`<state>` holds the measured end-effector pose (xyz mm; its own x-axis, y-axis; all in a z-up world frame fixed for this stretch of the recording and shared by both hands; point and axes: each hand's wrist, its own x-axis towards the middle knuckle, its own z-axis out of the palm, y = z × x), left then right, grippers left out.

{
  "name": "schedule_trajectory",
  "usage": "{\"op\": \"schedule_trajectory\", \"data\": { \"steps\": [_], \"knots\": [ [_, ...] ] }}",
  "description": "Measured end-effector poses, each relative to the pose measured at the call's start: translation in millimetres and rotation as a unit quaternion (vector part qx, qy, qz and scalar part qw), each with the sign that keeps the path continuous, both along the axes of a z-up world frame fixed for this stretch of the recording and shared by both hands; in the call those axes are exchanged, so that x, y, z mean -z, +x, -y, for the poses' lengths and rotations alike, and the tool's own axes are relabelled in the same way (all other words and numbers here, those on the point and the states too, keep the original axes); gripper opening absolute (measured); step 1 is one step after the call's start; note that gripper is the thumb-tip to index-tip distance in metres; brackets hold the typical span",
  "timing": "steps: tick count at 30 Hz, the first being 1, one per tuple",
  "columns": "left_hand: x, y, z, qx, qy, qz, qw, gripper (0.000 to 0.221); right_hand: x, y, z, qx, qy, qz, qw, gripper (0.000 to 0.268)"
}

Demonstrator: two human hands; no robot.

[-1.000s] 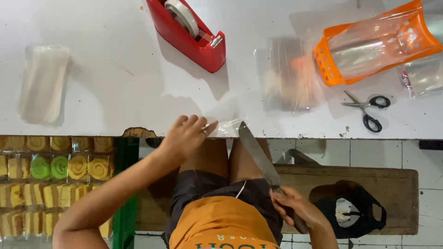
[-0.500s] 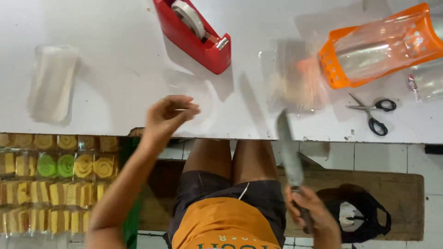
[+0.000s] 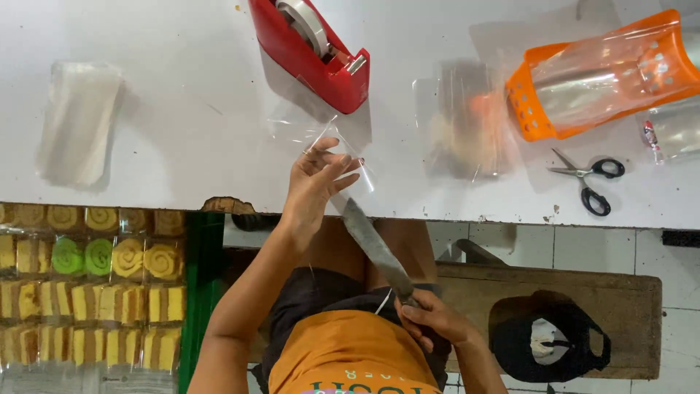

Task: The person prepares plastic film packaging by cutting and taping sheets at a workspace.

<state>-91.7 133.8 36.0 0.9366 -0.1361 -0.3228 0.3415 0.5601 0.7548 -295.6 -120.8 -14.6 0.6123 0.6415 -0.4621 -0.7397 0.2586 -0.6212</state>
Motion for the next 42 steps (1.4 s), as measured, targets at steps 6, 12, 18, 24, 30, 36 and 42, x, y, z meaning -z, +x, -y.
{"op": "schedule_trajectory", "data": {
  "steps": [6, 12, 18, 24, 30, 36, 42],
  "knots": [
    [8.1, -8.7, 3.4, 0.026, 0.019, 0.01, 0.999, 0.032, 2.2, 9.7, -4.1, -0.008, 0.012, 0.032, 0.999, 0.036],
    [-1.9, -29.7, 8.4, 0.127, 0.052, 0.036, 0.99, 0.037, 3.7, 28.1, 0.7, 0.029, -0.032, 0.111, 0.993, 0.028],
    [-2.1, -40.4, 1.5, 0.218, 0.132, 0.066, 0.965, 0.052, 4.0, 35.6, -15.4, 0.108, 0.013, 0.082, 0.991, 0.02],
    [-8.4, -44.5, -3.7, -0.066, 0.462, 0.275, 0.84, 0.046, 1.3, 27.5, -37.8, 0.149, 0.066, -0.026, 0.986, 0.023],
    [53.3, -26.5, 28.5, 0.082, 0.747, 0.369, 0.547, 0.067, -7.1, 19.8, -48.2, 0.179, 0.0, -0.105, 0.978, 0.026],
    [59.4, -26.0, 30.7, 0.079, 0.758, 0.397, 0.511, 0.066, -9.6, 44.5, -52.0, 0.167, -0.015, -0.096, 0.981, 0.028],
    [46.5, -24.1, 26.6, 0.078, 0.786, 0.353, 0.501, 0.068, -1.9, 53.3, -41.7, 0.16, 0.026, -0.068, 0.984, 0.024]
  ]
}}
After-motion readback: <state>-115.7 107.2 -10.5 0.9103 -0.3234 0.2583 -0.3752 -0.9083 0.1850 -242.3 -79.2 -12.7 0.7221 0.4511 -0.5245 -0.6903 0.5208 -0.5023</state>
